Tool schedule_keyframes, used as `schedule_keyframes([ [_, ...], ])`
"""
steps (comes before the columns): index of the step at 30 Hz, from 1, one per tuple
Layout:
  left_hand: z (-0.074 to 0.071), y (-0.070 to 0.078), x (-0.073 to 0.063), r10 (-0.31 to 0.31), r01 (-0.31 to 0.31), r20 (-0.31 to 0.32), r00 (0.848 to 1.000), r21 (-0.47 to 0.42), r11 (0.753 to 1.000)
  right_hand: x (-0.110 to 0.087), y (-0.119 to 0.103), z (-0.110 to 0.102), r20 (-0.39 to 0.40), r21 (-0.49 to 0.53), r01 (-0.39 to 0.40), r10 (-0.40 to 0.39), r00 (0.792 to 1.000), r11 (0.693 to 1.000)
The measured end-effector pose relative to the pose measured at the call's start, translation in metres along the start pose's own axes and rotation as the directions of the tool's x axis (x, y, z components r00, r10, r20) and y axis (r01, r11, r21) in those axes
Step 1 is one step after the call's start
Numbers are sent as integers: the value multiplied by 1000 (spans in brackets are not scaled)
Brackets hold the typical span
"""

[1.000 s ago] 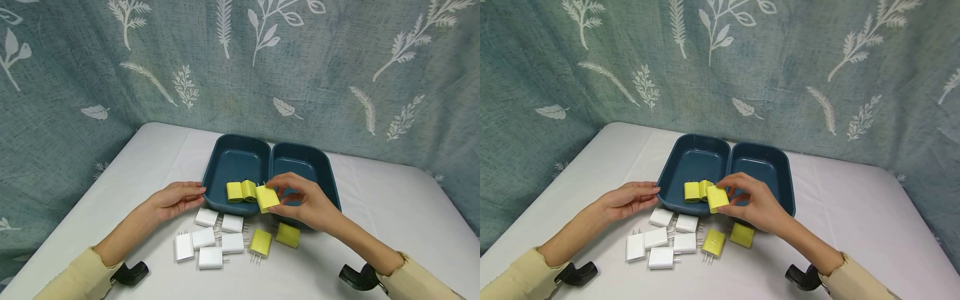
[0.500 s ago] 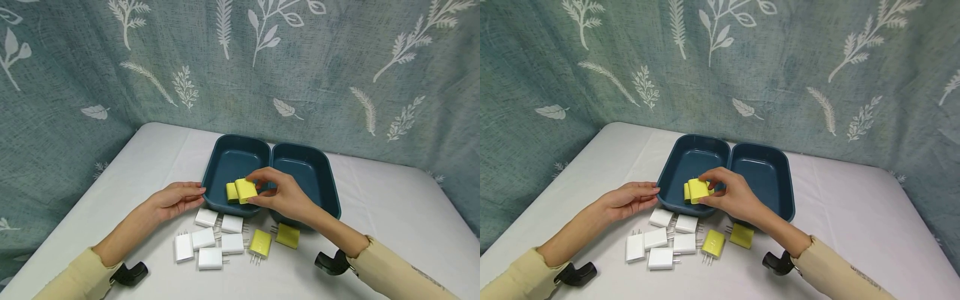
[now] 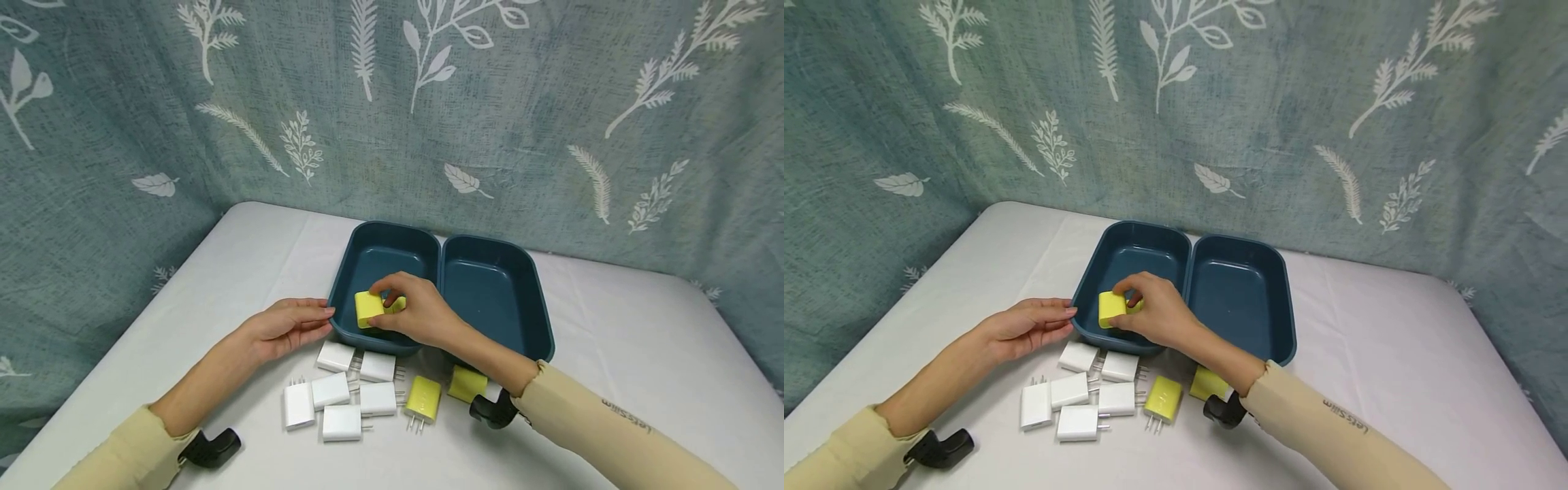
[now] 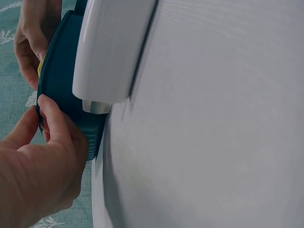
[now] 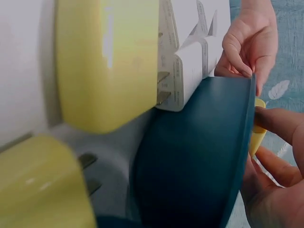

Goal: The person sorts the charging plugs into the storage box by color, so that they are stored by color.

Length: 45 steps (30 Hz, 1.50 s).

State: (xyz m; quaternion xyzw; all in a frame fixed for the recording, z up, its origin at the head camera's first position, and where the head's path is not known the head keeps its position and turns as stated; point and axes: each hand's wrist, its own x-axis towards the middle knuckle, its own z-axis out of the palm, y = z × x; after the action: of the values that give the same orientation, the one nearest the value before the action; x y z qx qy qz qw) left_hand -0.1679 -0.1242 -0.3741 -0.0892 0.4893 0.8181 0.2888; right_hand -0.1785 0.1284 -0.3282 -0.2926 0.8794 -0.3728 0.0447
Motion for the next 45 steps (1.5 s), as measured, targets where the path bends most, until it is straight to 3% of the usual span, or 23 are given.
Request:
schedule_keyframes([
  [5, 0, 0, 0, -2, 2, 9, 1000, -3, 1000, 8, -2, 10, 28, -40, -18, 19, 999, 999],
  [11, 1, -1, 1, 2, -2, 9, 1000, -7, 1000, 8, -2, 16, 66, -9, -18, 19, 998, 1000],
  [23, 0, -1, 2, 4, -4, 8, 1000, -3, 1000, -1, -6, 3, 66, 48, 3, -7, 998, 999],
  [33, 0, -2, 1, 14, -14, 8, 1000, 1, 1000, -24, -8, -8, 78, 98, 35, -43, 996, 995],
  [45, -1, -1, 0, 18, -18, 10, 1000, -8, 1000, -61, -13, -19, 88, 59, 44, -49, 995, 997],
])
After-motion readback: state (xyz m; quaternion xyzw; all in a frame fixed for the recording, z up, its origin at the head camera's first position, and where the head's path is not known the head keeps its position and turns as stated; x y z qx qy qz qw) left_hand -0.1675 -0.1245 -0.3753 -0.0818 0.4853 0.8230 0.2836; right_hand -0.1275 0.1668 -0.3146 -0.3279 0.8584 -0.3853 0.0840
